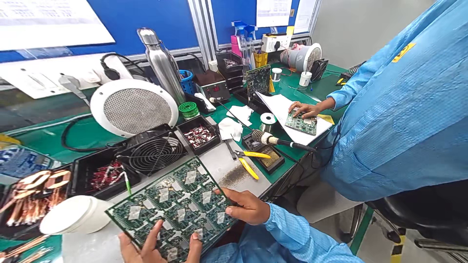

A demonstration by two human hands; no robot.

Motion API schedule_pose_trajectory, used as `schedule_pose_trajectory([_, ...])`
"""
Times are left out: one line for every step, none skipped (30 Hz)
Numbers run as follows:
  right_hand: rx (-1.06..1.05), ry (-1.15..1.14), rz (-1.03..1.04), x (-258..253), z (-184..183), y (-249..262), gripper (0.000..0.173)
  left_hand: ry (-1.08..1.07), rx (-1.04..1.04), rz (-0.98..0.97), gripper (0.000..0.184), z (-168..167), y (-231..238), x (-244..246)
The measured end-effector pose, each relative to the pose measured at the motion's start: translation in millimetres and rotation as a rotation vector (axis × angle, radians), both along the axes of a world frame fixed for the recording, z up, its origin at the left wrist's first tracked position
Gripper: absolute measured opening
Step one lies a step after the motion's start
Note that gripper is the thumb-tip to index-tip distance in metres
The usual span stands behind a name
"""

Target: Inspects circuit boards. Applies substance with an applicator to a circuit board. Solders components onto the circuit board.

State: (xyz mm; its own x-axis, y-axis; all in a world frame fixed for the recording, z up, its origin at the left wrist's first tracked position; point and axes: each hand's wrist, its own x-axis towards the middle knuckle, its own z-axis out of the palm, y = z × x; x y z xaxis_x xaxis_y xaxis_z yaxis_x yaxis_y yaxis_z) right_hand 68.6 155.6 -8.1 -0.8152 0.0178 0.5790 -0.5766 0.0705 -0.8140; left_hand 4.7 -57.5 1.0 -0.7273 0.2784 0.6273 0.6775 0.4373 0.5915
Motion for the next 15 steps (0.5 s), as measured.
schedule_pose_trajectory([0.001, -0.001, 0.001, 0.2, 0.1, 0.0, 0.048, 0.002, 0.003, 0.003, 0.076, -1.3, 0.0, -0.1])
schedule_pose_trajectory([0.001, -0.006, 0.002, 0.4, 0.4, 0.0, 0.048, 0.005, 0.007, 0.003, 0.075, -2.7, -0.3, -0.5])
schedule_pose_trajectory([-0.001, -0.011, -0.001, 0.5, 1.0, -0.1, 0.048, 0.008, 0.01, 0.001, 0.075, -3.3, -0.4, -0.8])
schedule_pose_trajectory([-0.004, -0.018, -0.001, 0.8, 1.4, -0.2, 0.048, 0.007, 0.013, -0.002, 0.075, -2.9, -0.1, -0.6])
schedule_pose_trajectory([-0.007, -0.02, 0.0, 0.8, 1.5, -0.3, 0.048, 0.004, 0.015, -0.003, 0.076, -2.3, 0.3, -0.2])
schedule_pose_trajectory([-0.01, -0.021, 0.002, 0.9, 1.7, -0.4, 0.048, 0.003, 0.014, -0.001, 0.076, -1.8, 0.6, 0.1])
schedule_pose_trajectory([-0.011, -0.022, 0.005, 0.9, 1.7, -0.3, 0.048, 0.004, 0.012, 0.0, 0.075, -1.6, 0.8, 0.2])
schedule_pose_trajectory([-0.011, -0.021, 0.006, 1.1, 1.8, -0.2, 0.048, 0.007, 0.008, 0.002, 0.075, -1.6, 0.7, 0.1])
schedule_pose_trajectory([-0.012, -0.02, 0.006, 1.3, 1.9, -0.2, 0.048, 0.011, 0.009, 0.002, 0.076, -2.1, 0.4, -0.2])
schedule_pose_trajectory([-0.013, -0.018, 0.008, 1.3, 1.7, -0.1, 0.048, 0.016, 0.009, 0.0, 0.076, -2.8, 0.0, -0.7])
schedule_pose_trajectory([-0.015, -0.018, 0.011, 1.3, 1.7, -0.1, 0.048, 0.025, 0.012, -0.001, 0.076, -3.7, -0.2, -1.1])
schedule_pose_trajectory([-0.017, -0.018, 0.013, 1.2, 1.7, -0.1, 0.048, 0.027, 0.012, -0.003, 0.077, -4.1, -0.3, -1.3])
schedule_pose_trajectory([-0.017, -0.016, 0.017, 1.2, 1.7, 0.1, 0.048, 0.026, 0.01, -0.007, 0.077, -4.2, -0.7, -1.3])
schedule_pose_trajectory([-0.021, -0.015, 0.02, 1.1, 1.6, 0.0, 0.048, 0.026, 0.006, -0.008, 0.077, -3.8, -0.7, -1.0])
schedule_pose_trajectory([-0.027, -0.015, 0.024, 1.1, 1.6, 0.0, 0.048, 0.025, 0.006, -0.009, 0.077, -3.1, -0.4, -0.6])
